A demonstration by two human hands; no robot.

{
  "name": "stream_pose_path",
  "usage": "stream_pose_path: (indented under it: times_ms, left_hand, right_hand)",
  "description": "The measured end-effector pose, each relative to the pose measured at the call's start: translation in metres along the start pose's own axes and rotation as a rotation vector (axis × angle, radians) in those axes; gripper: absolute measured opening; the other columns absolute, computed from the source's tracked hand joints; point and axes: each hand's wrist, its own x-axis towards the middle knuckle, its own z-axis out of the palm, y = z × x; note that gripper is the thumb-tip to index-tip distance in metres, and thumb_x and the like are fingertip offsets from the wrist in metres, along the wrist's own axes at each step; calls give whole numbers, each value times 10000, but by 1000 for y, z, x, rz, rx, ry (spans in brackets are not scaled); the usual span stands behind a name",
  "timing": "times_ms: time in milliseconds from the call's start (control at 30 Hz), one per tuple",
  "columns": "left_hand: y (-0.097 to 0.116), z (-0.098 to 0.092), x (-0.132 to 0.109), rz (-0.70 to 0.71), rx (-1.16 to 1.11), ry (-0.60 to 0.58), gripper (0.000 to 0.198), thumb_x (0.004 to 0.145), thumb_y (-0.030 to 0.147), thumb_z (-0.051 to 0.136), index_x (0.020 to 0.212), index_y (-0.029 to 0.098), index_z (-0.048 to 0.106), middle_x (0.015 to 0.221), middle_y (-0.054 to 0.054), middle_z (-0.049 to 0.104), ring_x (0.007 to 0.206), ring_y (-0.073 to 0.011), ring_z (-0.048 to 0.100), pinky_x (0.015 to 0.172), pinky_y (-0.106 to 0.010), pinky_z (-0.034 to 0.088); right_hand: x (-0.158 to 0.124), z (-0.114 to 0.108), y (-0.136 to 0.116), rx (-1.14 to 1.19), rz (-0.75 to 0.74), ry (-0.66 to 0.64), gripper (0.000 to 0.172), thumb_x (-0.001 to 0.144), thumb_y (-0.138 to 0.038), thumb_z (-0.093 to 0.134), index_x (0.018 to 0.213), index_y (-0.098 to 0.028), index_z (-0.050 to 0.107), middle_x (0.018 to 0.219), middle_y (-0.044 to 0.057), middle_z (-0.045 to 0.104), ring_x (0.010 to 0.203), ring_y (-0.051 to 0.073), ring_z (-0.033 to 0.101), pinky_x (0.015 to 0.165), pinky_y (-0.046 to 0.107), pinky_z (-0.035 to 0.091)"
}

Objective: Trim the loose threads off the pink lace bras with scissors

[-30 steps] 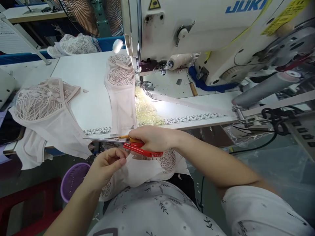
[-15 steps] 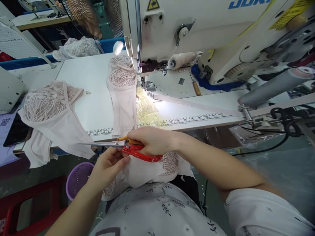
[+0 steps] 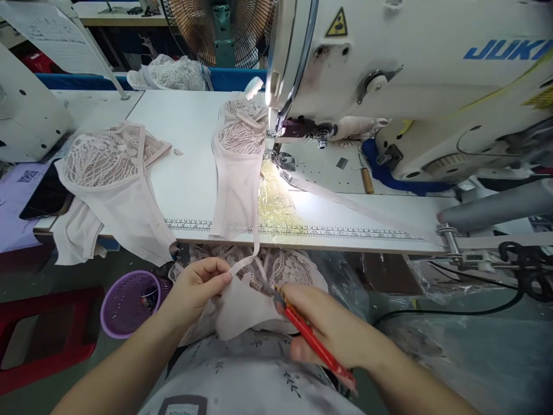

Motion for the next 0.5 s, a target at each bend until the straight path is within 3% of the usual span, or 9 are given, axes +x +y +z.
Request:
stream_pose_path:
  times_ms: [67,200,500]
  left_hand:
    - [1,3,-1,6,23,5,228,673,358,707,635,159,601,540,26,521,499,-90,450,479,-198,360]
    - [1,7,-2,24,72,-5,225,701,343,666,623,158,564,543,31,499,493,-85,425,474,-199,330]
    - [-1,10,-2,70,110,31,228,723,310,629,602,164,502,526,51,432,493,-78,353,477,-203,262]
  right_hand:
    - [-7,8,5,-49,104,-104,413,717,-515,549,630,-223,270,619,-32,382,529,116,331,493,252,258]
    - [-8,19,7,-43,208,-137,367,748,-403,548,617,-220,257,572,-48,406,498,100,357,491,239,275]
    - [3,26,1,-1,219,-92,391,770,-453,585,628,-217,307,547,-59,407,463,82,341,431,206,253]
